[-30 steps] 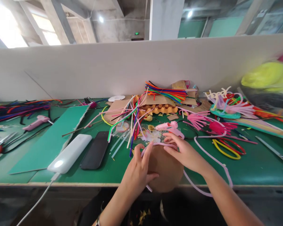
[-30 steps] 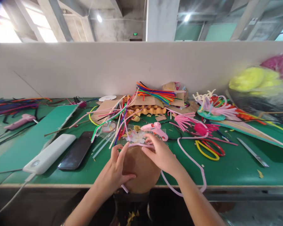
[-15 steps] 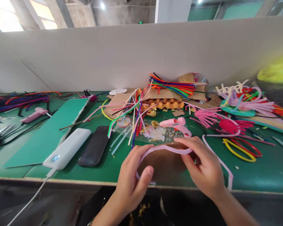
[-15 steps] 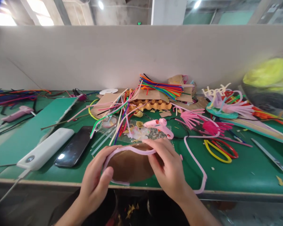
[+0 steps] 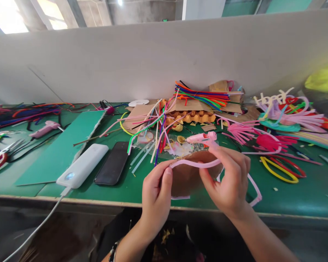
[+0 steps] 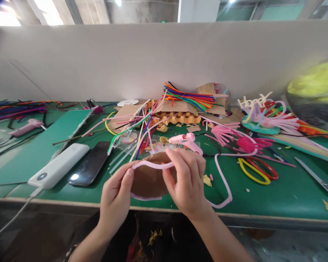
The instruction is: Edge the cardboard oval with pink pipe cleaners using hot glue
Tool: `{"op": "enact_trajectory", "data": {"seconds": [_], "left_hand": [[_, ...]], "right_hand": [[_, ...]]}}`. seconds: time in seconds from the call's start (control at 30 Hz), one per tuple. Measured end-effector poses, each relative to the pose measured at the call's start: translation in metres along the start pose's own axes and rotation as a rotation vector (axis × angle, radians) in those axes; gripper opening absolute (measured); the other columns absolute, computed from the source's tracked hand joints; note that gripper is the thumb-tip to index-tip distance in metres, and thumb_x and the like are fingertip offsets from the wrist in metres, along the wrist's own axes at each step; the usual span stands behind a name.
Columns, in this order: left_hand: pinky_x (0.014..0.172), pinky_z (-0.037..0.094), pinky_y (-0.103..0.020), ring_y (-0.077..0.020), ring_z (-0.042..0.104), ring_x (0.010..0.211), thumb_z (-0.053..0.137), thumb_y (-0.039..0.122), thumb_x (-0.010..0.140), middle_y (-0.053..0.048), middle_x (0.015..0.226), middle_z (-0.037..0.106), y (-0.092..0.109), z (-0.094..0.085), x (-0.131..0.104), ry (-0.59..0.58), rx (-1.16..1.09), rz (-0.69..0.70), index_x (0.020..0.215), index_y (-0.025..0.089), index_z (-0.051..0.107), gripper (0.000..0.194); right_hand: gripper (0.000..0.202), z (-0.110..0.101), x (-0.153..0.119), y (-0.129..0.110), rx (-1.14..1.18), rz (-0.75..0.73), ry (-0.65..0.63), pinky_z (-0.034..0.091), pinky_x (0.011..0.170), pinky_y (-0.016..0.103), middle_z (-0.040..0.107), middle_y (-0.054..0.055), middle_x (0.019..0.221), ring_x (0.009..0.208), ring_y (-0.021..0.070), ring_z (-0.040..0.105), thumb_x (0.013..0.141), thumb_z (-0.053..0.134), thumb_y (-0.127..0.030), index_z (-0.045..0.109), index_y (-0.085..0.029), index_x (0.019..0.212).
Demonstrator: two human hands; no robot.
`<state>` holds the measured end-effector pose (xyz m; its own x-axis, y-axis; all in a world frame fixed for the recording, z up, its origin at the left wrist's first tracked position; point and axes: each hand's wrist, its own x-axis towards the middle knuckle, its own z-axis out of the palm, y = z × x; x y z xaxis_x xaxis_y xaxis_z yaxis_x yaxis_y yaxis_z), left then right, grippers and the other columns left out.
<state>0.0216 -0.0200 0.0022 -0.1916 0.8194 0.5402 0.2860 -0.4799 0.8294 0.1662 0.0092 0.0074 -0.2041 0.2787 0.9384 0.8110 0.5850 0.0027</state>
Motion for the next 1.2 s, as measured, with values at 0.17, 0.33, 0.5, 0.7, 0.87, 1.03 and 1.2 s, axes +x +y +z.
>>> {"op": "enact_trajectory", "data": {"seconds": [0.17,0.33,0.5,0.7,0.87,1.03,1.2], "left_hand": [[0.067,0.052,-0.019,-0.0128,0.066,0.074,0.042,0.014,0.084,-0.002,0.082,0.072,0.001,0.002,-0.003,-0.009,0.033,0.080,0.088,0.016,0.065,0.023],[0.066,0.053,-0.021,-0.0142,0.067,0.073,0.042,0.015,0.085,-0.002,0.082,0.072,0.000,0.001,-0.006,-0.007,0.085,0.112,0.086,0.017,0.065,0.024],[0.065,0.052,-0.018,-0.0124,0.066,0.072,0.041,0.013,0.085,-0.002,0.081,0.072,0.001,0.001,-0.008,-0.005,0.117,0.186,0.088,0.016,0.064,0.023],[0.062,0.053,-0.021,-0.0144,0.066,0.070,0.046,0.027,0.085,-0.004,0.079,0.071,0.002,0.001,-0.012,-0.007,0.161,0.264,0.089,0.016,0.063,0.019],[0.064,0.053,-0.021,-0.0136,0.065,0.071,0.050,0.019,0.082,-0.003,0.079,0.071,0.002,0.001,-0.013,-0.003,0.171,0.329,0.088,0.017,0.061,0.012],[0.063,0.051,-0.018,-0.0111,0.064,0.069,0.051,0.009,0.079,-0.001,0.079,0.070,0.003,0.002,-0.013,-0.002,0.160,0.340,0.087,0.017,0.059,0.014],[0.065,0.051,-0.017,-0.0102,0.063,0.070,0.052,0.005,0.076,0.000,0.078,0.069,0.004,0.001,-0.012,0.020,0.163,0.316,0.085,0.017,0.059,0.016]], "right_hand": [[0.038,-0.002,0.002,-0.005,-0.011,-0.038,0.042,0.041,0.075,0.035,0.058,0.005,0.086,0.081,0.0187,0.056,0.073,0.058,-0.014,0.046,-0.021,0.109],[0.017,-0.005,0.006,-0.006,0.136,-0.072,0.001,0.041,0.066,0.032,0.056,0.002,0.075,0.070,0.0145,0.054,0.076,0.054,-0.014,0.049,-0.021,0.091],[0.020,-0.008,0.006,-0.008,0.160,-0.047,-0.001,0.042,0.061,0.030,0.056,0.002,0.072,0.066,0.0140,0.051,0.073,0.059,-0.009,0.050,-0.021,0.087],[0.022,-0.013,0.008,-0.014,0.168,0.006,0.013,0.043,0.060,0.030,0.055,0.001,0.069,0.065,0.0142,0.051,0.072,0.060,-0.009,0.051,-0.023,0.087],[0.021,-0.015,0.010,-0.017,0.210,0.059,0.035,0.043,0.057,0.029,0.055,0.000,0.069,0.064,0.0134,0.051,0.072,0.060,-0.008,0.052,-0.023,0.084],[0.025,-0.014,0.009,-0.015,0.273,0.088,0.037,0.045,0.058,0.029,0.054,0.001,0.073,0.069,0.0139,0.053,0.071,0.061,-0.008,0.051,-0.022,0.090],[0.029,-0.014,0.006,-0.012,0.350,0.112,0.040,0.046,0.059,0.030,0.053,0.002,0.078,0.074,0.0150,0.054,0.070,0.060,-0.008,0.050,-0.021,0.095]]}}
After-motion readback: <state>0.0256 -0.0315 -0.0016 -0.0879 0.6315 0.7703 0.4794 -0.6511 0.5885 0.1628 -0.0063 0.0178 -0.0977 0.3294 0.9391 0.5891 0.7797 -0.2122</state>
